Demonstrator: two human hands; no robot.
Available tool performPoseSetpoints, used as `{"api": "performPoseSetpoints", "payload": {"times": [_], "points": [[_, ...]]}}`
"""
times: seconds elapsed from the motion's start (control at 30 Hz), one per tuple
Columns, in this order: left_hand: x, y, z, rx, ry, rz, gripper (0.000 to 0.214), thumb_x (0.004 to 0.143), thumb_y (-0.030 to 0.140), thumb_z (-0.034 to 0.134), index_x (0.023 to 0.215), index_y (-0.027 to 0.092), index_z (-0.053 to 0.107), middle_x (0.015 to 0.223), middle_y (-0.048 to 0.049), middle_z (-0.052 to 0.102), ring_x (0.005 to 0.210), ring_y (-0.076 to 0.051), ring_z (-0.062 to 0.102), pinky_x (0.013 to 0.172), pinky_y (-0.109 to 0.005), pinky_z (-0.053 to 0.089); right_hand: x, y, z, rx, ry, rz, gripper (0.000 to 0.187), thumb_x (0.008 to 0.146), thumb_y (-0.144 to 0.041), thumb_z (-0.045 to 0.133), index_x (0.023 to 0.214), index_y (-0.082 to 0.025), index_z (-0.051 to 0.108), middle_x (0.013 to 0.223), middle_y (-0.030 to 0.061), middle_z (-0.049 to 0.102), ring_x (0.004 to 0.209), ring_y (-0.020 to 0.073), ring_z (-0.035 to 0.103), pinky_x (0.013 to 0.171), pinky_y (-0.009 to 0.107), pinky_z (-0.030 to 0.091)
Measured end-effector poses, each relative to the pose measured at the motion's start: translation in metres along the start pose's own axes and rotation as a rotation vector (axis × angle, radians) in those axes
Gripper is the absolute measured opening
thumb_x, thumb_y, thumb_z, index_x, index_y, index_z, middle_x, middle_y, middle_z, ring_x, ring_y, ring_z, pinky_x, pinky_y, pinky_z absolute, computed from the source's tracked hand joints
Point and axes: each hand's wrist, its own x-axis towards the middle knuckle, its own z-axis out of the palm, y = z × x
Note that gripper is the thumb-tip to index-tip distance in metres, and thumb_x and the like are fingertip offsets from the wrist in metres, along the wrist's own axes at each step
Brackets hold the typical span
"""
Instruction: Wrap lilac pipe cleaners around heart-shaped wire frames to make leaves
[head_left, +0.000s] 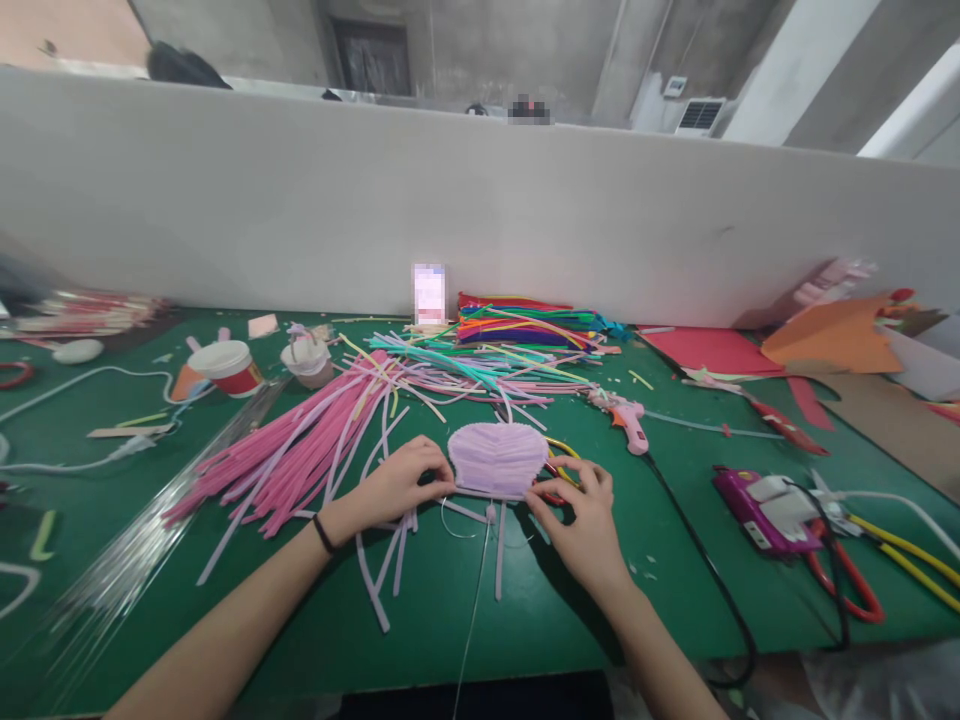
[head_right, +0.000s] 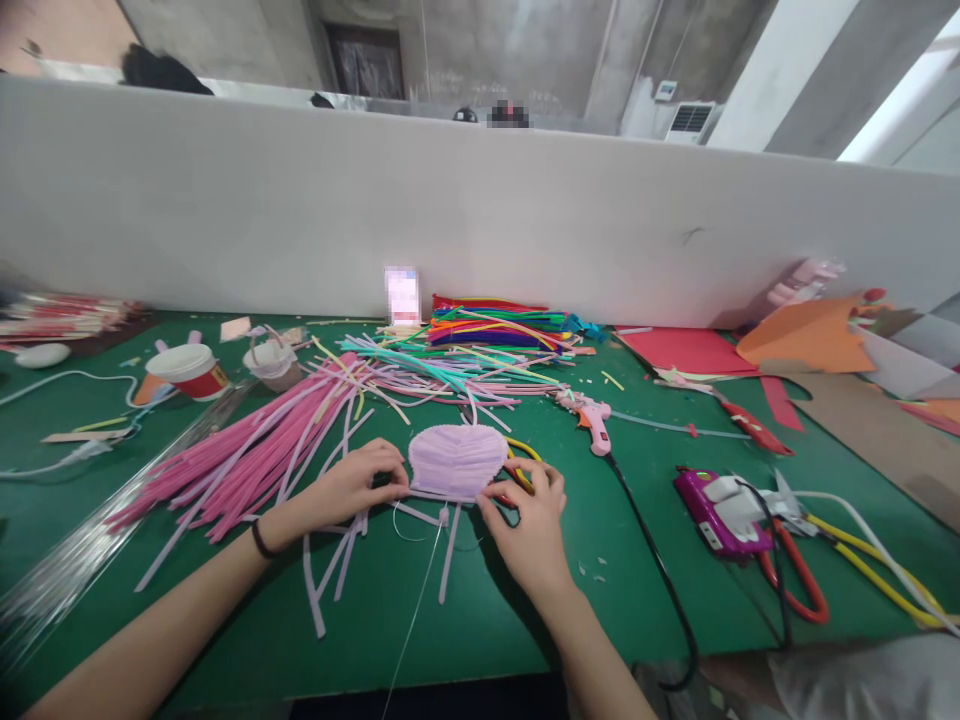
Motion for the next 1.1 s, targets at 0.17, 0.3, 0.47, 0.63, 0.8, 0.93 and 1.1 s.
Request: {"api": "performPoseSetpoints", "payload": {"times": [0.17,0.3,0.47,0.63,0.8,0.93,1.1], "points": [[0.000,-0.003,0.000,0.000,0.020,-0.003,0.023,0.086,0.040,0.056,0.080,0.020,0.064,0.082,-0.0020,0.064,0.089,-0.018,0.053,0.083,-0.030,0.040,0.000,0.000,0.000,-0.006,-0.027,0.015,0.007,0.076,-0.036,0.068,0.075,-0.031,0.072,0.114,0.0035,0.054,0.115,0.0296,0.036,0.093,0.049,0.031],[0.001,-0.003,0.001,-0.006,0.028,-0.013,0.022,0.086,0.040,0.056,0.080,0.020,0.063,0.083,-0.0018,0.064,0.089,-0.018,0.054,0.083,-0.030,0.040,0.000,0.002,-0.002,-0.019,-0.025,0.019,0.007,0.074,-0.039,0.070,0.075,-0.032,0.072,0.117,0.0025,0.054,0.117,0.0306,0.035,0.094,0.050,0.030],[0.001,-0.004,0.003,0.000,0.037,-0.028,0.020,0.085,0.038,0.057,0.079,0.020,0.063,0.084,-0.0011,0.064,0.090,-0.018,0.053,0.083,-0.029,0.040,0.000,0.005,0.000,-0.035,-0.044,0.026,0.008,0.074,-0.041,0.070,0.076,-0.034,0.072,0.121,0.0016,0.054,0.118,0.0314,0.034,0.093,0.051,0.031],[0.000,-0.002,0.002,-0.008,0.034,-0.029,0.021,0.086,0.039,0.056,0.079,0.020,0.062,0.083,-0.0017,0.063,0.089,-0.018,0.054,0.082,-0.030,0.041,0.002,0.006,-0.002,-0.015,-0.039,0.026,0.011,0.077,-0.041,0.067,0.075,-0.032,0.072,0.118,0.0028,0.056,0.117,0.0303,0.036,0.093,0.051,0.034],[-0.001,0.005,-0.002,-0.029,0.068,-0.052,0.024,0.085,0.043,0.055,0.080,0.021,0.061,0.084,-0.0022,0.062,0.090,-0.019,0.054,0.082,-0.031,0.043,0.003,0.007,-0.037,-0.105,-0.014,-0.047,0.018,0.081,-0.043,0.062,0.073,-0.030,0.071,0.117,0.0044,0.057,0.122,0.0318,0.034,0.094,0.053,0.033],[-0.001,0.008,-0.004,-0.038,0.058,-0.030,0.022,0.086,0.040,0.054,0.080,0.021,0.061,0.085,-0.0023,0.062,0.092,-0.019,0.053,0.084,-0.032,0.042,0.001,0.010,-0.071,-0.289,-0.009,-0.127,0.016,0.082,-0.039,0.062,0.072,-0.030,0.070,0.121,0.0030,0.054,0.123,0.0338,0.032,0.091,0.053,0.034],[-0.003,0.009,-0.005,-0.078,0.014,0.017,0.013,0.083,0.033,0.060,0.083,0.021,0.062,0.091,-0.0026,0.061,0.098,-0.019,0.051,0.090,-0.032,0.039,0.006,0.008,-0.075,-0.368,-0.037,-0.234,0.015,0.082,-0.035,0.062,0.070,-0.030,0.070,0.123,0.0025,0.054,0.126,0.0346,0.029,0.089,0.051,0.034]]}}
